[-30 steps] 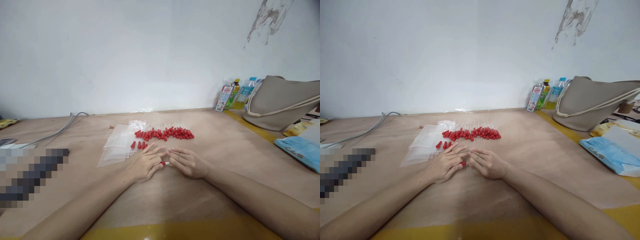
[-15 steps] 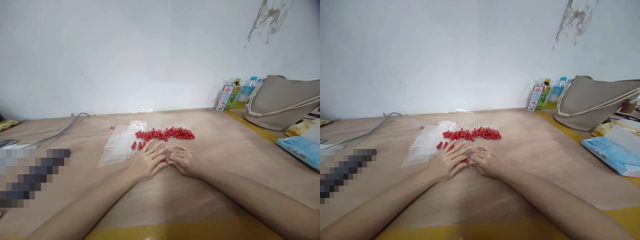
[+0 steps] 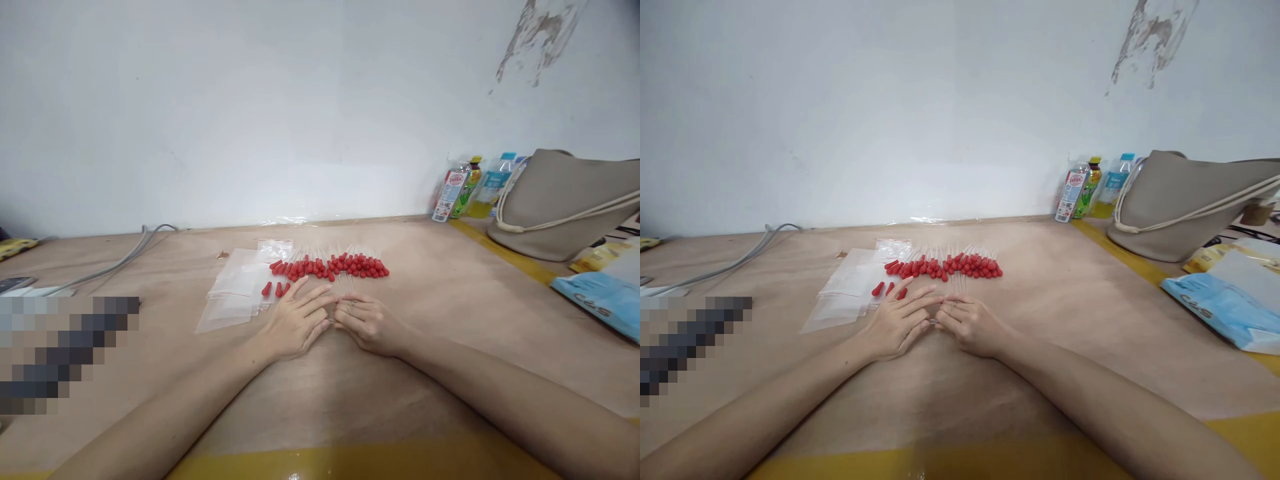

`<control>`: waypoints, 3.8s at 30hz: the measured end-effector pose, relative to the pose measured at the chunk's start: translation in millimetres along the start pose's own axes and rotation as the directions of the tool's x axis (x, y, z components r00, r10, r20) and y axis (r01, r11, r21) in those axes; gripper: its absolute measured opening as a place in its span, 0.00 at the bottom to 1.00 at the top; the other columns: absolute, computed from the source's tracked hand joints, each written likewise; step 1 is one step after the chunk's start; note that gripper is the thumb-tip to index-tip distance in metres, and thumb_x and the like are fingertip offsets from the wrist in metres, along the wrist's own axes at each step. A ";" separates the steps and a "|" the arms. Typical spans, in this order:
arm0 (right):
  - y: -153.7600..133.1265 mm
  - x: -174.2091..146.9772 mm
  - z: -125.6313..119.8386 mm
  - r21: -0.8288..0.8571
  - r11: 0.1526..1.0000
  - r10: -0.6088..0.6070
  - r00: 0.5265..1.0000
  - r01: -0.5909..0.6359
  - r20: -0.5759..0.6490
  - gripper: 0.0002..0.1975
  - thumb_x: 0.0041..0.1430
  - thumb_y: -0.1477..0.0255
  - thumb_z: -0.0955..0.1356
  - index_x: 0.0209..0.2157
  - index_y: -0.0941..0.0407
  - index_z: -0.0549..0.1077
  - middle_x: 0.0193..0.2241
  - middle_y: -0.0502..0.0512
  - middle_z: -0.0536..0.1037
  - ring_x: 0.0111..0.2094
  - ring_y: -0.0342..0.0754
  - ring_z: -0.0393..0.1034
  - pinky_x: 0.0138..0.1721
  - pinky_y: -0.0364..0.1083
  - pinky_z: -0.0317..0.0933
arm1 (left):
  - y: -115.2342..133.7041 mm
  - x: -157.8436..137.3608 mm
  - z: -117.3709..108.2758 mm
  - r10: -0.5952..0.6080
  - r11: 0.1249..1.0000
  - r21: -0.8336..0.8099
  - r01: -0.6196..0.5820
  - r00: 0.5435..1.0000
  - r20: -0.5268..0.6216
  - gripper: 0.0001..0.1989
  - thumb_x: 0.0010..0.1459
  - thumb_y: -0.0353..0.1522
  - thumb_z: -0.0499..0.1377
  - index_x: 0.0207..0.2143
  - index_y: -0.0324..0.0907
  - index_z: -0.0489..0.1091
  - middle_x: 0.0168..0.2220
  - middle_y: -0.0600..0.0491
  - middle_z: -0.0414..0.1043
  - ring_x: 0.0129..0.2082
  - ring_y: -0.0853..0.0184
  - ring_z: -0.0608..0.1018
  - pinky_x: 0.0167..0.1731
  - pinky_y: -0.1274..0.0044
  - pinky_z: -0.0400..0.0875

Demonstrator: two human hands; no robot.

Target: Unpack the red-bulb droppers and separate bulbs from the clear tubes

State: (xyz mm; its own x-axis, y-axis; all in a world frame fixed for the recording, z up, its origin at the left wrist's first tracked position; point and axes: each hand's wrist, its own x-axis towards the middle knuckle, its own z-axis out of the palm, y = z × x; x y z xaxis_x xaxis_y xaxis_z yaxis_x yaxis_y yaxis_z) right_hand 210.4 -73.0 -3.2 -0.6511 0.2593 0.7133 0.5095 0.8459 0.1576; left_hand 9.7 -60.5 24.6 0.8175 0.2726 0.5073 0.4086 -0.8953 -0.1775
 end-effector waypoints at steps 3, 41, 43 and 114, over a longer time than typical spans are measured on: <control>0.1 -0.2 -2.8 -0.028 0.999 -0.031 0.999 0.031 -0.017 0.05 0.59 0.76 0.61 0.33 0.59 0.69 0.32 0.54 0.76 0.38 0.42 0.70 0.50 0.45 0.61 | -0.8 -2.4 -1.0 -0.013 1.000 -0.007 0.013 0.999 0.034 0.11 0.59 0.29 0.47 0.28 0.40 0.67 0.50 0.53 0.67 0.56 0.64 0.62 0.60 0.59 0.37; 31.8 7.2 9.8 -0.111 0.861 0.497 0.868 -0.496 -0.026 0.09 0.55 0.74 0.62 0.31 0.57 0.74 0.24 0.53 0.75 0.29 0.45 0.65 0.34 0.46 0.49 | -61.2 -28.4 -7.3 -0.659 0.742 0.099 0.663 0.749 -0.076 0.13 0.54 0.38 0.52 0.38 0.42 0.68 0.30 0.50 0.67 0.35 0.60 0.69 0.38 0.69 0.65; 28.2 8.2 9.7 -0.128 0.869 0.483 0.876 -0.478 0.010 0.09 0.55 0.72 0.63 0.32 0.56 0.74 0.25 0.52 0.75 0.30 0.45 0.64 0.35 0.47 0.48 | -57.3 -24.5 -7.7 -0.643 0.748 0.118 0.653 0.758 -0.110 0.14 0.54 0.40 0.52 0.38 0.43 0.69 0.34 0.49 0.68 0.37 0.59 0.68 0.40 0.68 0.64; 14.6 -2.2 11.7 0.153 0.988 0.008 0.993 0.011 -0.120 0.10 0.56 0.77 0.63 0.40 0.58 0.69 0.37 0.56 0.77 0.47 0.46 0.67 0.55 0.52 0.56 | -10.1 -11.3 -0.4 -0.163 0.978 -0.101 0.183 0.970 0.179 0.11 0.62 0.33 0.45 0.35 0.42 0.66 0.50 0.55 0.68 0.57 0.65 0.60 0.60 0.62 0.39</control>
State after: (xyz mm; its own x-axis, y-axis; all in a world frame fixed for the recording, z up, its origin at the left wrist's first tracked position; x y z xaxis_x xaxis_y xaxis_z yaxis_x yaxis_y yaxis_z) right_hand 212.7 -55.8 -10.5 -0.5750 0.2080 0.7913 0.4101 0.9101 0.0588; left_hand -3.8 -54.7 20.9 0.7991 0.4737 0.3703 0.5083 -0.8612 0.0048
